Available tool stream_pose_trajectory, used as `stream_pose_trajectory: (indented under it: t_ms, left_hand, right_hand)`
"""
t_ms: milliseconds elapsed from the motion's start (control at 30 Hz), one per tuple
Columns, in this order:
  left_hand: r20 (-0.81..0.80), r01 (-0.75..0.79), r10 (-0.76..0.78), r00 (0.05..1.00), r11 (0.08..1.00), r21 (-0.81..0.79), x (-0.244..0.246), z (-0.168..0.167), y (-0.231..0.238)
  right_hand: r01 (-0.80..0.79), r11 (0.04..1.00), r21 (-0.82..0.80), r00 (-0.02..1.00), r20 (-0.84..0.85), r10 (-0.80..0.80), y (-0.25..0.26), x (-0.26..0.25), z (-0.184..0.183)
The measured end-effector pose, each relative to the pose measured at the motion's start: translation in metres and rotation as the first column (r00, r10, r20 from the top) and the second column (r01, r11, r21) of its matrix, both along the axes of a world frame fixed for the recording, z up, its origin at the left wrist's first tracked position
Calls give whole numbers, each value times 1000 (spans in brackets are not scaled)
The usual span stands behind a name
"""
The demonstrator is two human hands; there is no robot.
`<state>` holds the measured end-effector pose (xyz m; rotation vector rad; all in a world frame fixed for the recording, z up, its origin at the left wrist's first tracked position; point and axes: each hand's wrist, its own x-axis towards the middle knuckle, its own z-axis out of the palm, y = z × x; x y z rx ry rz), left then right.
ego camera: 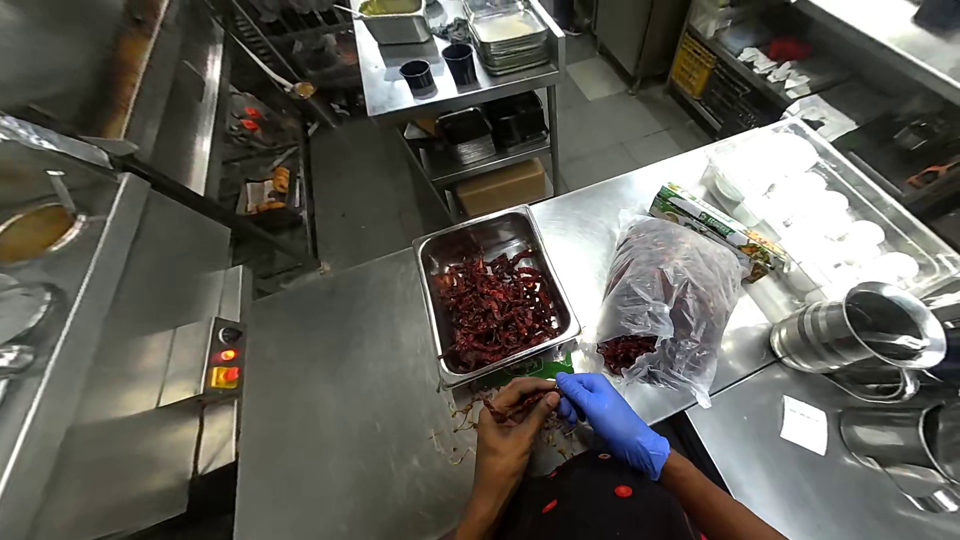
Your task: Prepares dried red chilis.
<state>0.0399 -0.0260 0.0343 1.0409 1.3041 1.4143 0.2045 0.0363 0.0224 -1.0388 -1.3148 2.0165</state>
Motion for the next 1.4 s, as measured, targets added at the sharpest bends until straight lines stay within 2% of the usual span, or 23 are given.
stream_pose_trajectory:
  t_ms: [100, 200, 333, 433, 500, 533, 600, 667, 733, 767, 800, 867, 933, 1000, 1067, 1100, 1133, 1167, 1233, 1300, 1367, 1400]
  left_hand:
    - [87, -13, 23, 996, 993, -119, 1, 7, 4]
    - [297, 34, 32, 954, 976, -217, 0, 8, 7]
    - [528, 34, 102, 843, 970, -241, 5, 6, 9]
    - [722, 53, 133, 679, 972, -229, 7, -1, 8]
    - [743, 47, 147, 653, 971, -234, 9, -4, 5]
    - [710, 36, 154, 687, 969, -245, 8, -3, 5]
    - [565, 47, 117, 817, 963, -267, -1, 1, 10]
    - [346, 95, 9, 938, 954, -283, -19, 8, 20]
    - [41, 150, -145, 989, 941, -304, -43, 18, 33]
    - [-173, 148, -216, 961, 930, -337, -56, 22, 41]
    - [-385, 118, -277, 880, 914, -388, -68, 27, 49]
    - [-633, 33, -348, 691, 891, -453, -86, 41, 68]
    - [-726, -58, -308, 615, 900, -431, -96, 52, 83]
    - [-768, -170, -99, 633, 950, -262, -98, 54, 87]
    - [-780, -299, 162, 604, 954, -33, -93, 51, 84]
    - [-773, -330, 258, 580, 942, 66, -88, 47, 80]
    - [-760, -325, 287, 583, 940, 106, -80, 44, 72]
    - [-751, -276, 233, 617, 959, 70, -69, 40, 59]
    - [-756, -103, -5, 655, 990, -96, -54, 13, 42]
    - [-797, -29, -227, 559, 956, -292, -45, -28, 30]
    - [-812, -87, -360, 459, 891, -445, -41, -56, 21]
    - [-805, -123, -391, 446, 864, -488, -39, -64, 18]
  right_hand:
    - [33, 999, -40, 997, -64, -36, -2, -4, -1]
    - [64, 990, -123, 970, -227, -91, -7, -7, -6]
    - [99, 979, -177, 888, -428, -167, -13, -12, -15]
    - [88, 967, -239, 784, -582, -216, -9, -10, -16]
    - [107, 971, -213, 774, -595, -216, -3, -8, -14]
    - [128, 973, -191, 790, -574, -217, -1, -8, -13]
    - [153, 978, -142, 833, -514, -205, 0, -6, -14]
    - [154, 983, -101, 871, -457, -183, 2, -1, -18]
    - [128, 989, -72, 906, -397, -146, 2, 5, -23]
    - [114, 992, -60, 927, -352, -128, 2, 7, -26]
    - [96, 995, -40, 954, -282, -104, 2, 10, -30]
    - [30, 1000, 8, 998, -55, -29, 2, 16, -38]
    - [-111, 987, 115, 951, 299, 73, 0, 22, -55]
    - [-244, 946, 212, 815, 573, 82, -3, 26, -72]
    - [-259, 930, 261, 774, 632, 38, -5, 28, -76]
    - [-221, 935, 277, 793, 609, 8, -6, 28, -75]
    - [-176, 945, 275, 821, 571, -13, -6, 28, -72]
    - [-128, 957, 261, 852, 523, -29, -6, 28, -69]
    - [-54, 975, 214, 920, 391, -35, -3, 28, -63]
    - [-84, 980, 178, 953, 301, 27, 1, 30, -57]
    - [-112, 972, 207, 936, 351, 33, 2, 30, -54]
    - [-112, 967, 229, 917, 398, 12, 0, 32, -53]
